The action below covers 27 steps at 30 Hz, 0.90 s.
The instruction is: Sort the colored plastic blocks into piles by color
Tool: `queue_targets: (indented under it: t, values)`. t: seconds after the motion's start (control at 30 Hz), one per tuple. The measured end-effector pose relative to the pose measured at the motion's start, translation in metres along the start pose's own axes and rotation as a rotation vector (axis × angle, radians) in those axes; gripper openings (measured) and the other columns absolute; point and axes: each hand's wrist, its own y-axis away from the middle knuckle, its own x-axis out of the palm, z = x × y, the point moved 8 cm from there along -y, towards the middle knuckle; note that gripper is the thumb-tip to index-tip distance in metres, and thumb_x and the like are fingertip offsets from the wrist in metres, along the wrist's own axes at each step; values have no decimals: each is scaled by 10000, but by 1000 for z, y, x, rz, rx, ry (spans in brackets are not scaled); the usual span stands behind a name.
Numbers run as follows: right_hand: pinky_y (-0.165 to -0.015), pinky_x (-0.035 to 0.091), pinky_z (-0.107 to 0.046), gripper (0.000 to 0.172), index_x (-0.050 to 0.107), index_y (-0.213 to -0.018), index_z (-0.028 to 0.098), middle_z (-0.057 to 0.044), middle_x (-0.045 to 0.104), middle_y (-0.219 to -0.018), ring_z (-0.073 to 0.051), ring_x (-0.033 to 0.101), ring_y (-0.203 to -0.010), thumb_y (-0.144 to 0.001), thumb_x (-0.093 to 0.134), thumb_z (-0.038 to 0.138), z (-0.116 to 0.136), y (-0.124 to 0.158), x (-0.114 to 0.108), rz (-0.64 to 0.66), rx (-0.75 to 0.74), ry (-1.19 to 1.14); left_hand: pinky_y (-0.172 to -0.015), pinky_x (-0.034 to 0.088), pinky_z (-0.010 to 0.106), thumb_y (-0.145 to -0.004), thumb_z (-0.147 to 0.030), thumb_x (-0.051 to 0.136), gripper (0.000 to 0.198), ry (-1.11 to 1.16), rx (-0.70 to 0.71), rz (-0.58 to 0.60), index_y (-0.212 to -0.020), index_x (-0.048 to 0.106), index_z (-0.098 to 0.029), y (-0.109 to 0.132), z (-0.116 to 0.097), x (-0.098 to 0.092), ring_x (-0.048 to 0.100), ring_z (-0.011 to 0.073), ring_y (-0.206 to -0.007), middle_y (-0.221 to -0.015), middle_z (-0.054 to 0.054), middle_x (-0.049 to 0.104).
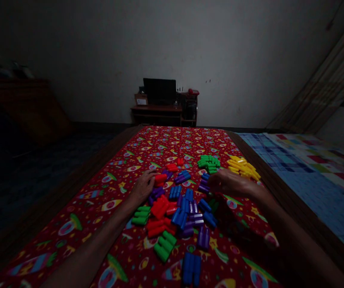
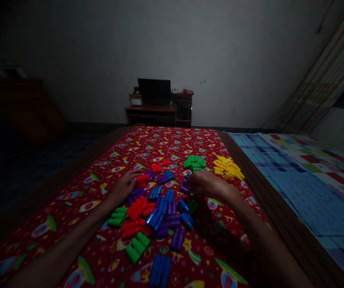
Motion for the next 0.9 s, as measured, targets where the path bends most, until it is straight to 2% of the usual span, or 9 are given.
queue_targets:
  t: [0.1,0.23,0.3,0.47,0.53,0.67,0.77,0.83,0.9]
  values:
    - [-600,374,-220,240,699,-920,193,-47,689,-863,-152,594,-733,-710,611,114,16,26,35,119,-51,48,-979,480,429,-841,-267,371,354,2,-3,-4,-965,691,-178,0,-1,-1,595,235,-1083,-1162,94,637]
    - [-720,418,-254,315,665,-1067,190,-97,682,-1010,-199,613,-911,-767,587,132,5,38,51,17,-32,123,-980,478,423,-843,-286,365,366,-1,-10,-9,-950,694,-167,-1,1,1,599,237,-1079,-1159,107,635]
    - [-733,425,-266,321,652,-1114,189,-102,691,-1004,-212,623,-919,-801,587,182,-13,35,41,-62,27,145,-977,479,427,-845,-294,364,369,5,-11,-16,-952,693,-166,-1,3,1,601,240,-1074,-1147,109,638]
    - [-801,432,-294,358,630,-1185,183,-134,673,-1125,-244,615,-1012,-830,594,214,-59,1,-19,-376,228,257,-984,476,417,-836,-292,377,354,8,-13,-18,-947,692,-174,-1,5,2,594,234,-1081,-1132,97,642]
    - [-814,432,-289,357,631,-1190,175,-141,667,-1145,-250,611,-1040,-836,587,194,-70,-20,-30,-369,286,295,-981,478,418,-832,-283,382,351,10,-21,-9,-944,694,-167,-1,5,3,597,238,-1077,-1126,102,644]
    - [-796,439,-275,337,650,-1164,176,-132,688,-1103,-245,619,-1031,-838,566,162,-79,-47,-31,-309,344,333,-971,482,440,-833,-262,371,363,4,-18,-7,-953,694,-149,-1,4,2,601,248,-1077,-1138,123,643]
    - [-821,437,-276,356,628,-1188,152,-133,686,-1108,-231,614,-1035,-838,561,152,-65,-48,-27,-389,271,301,-969,481,442,-829,-259,389,352,11,-15,2,-957,698,-148,0,1,1,598,253,-1086,-1149,128,641]
    - [-821,437,-268,326,626,-1175,143,-125,691,-1085,-210,624,-997,-861,542,168,-33,-44,-21,-451,111,208,-977,474,448,-828,-265,398,351,33,-20,4,-959,701,-147,0,-1,0,595,259,-1091,-1158,131,638]
    - [-768,441,-249,263,647,-1109,154,-98,705,-998,-177,642,-889,-890,504,175,14,-41,-8,-437,-99,92,-990,462,455,-822,-275,404,352,72,-35,-3,-952,705,-147,0,-2,-1,591,266,-1098,-1159,135,640]
